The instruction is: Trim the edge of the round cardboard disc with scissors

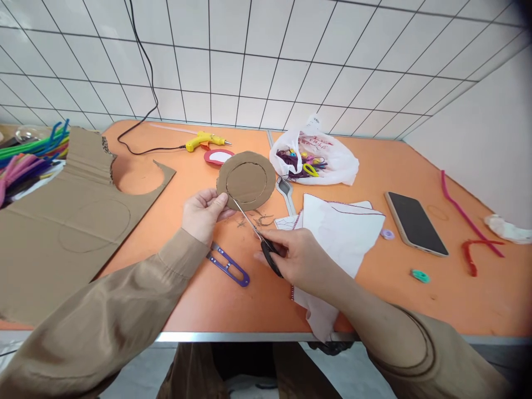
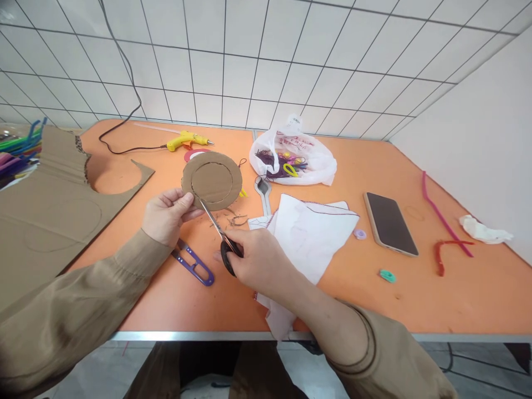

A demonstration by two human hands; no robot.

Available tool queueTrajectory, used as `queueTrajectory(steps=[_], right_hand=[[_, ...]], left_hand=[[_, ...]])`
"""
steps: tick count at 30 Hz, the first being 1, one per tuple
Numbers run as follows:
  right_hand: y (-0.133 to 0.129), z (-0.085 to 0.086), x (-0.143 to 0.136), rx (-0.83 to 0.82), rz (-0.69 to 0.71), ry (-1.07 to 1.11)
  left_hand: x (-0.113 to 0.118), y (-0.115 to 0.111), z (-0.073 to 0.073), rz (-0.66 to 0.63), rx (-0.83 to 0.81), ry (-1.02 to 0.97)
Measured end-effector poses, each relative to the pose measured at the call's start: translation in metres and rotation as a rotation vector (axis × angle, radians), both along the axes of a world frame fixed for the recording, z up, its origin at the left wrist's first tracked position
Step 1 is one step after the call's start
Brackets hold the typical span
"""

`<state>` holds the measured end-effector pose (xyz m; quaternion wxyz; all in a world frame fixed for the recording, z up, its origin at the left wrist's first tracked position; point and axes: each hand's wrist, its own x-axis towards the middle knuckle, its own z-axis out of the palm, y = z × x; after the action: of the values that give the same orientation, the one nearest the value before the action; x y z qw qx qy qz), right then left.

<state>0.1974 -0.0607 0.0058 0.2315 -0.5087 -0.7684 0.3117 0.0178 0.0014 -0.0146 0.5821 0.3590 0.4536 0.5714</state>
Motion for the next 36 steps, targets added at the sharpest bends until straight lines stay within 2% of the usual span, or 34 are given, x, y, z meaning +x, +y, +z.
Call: queueTrajectory(steps=[9, 15, 19, 27, 36], right_hand=[[0.0018, 0.0, 0.0015, 0.006, -0.007, -0.027], [0.0024, 0.0008, 0.002, -0.042, 0.007, 0.06], [0.004, 0.0004, 0.0028, -0.145, 0.0, 0.148], [0.0077, 0.0008, 0.0019, -0.464, -0.085, 0.365], [0.0093, 0.0058, 0.0003, -0.602, -0.167, 0.517]], left_hand=[[0.0007, -0.002, 0.0003, 0.027, 0.087, 0.055], [0.0011, -0.0032, 0.0018, 0.023, 0.12, 0.071], [0.0004, -0.0026, 0.0019, 0.037, 0.111, 0.098], [-0.0006, -0.0015, 0.0011, 0.052, 0.073, 0.084], [-0.0006, -0.0019, 0.0031, 0.038, 0.034, 0.056]])
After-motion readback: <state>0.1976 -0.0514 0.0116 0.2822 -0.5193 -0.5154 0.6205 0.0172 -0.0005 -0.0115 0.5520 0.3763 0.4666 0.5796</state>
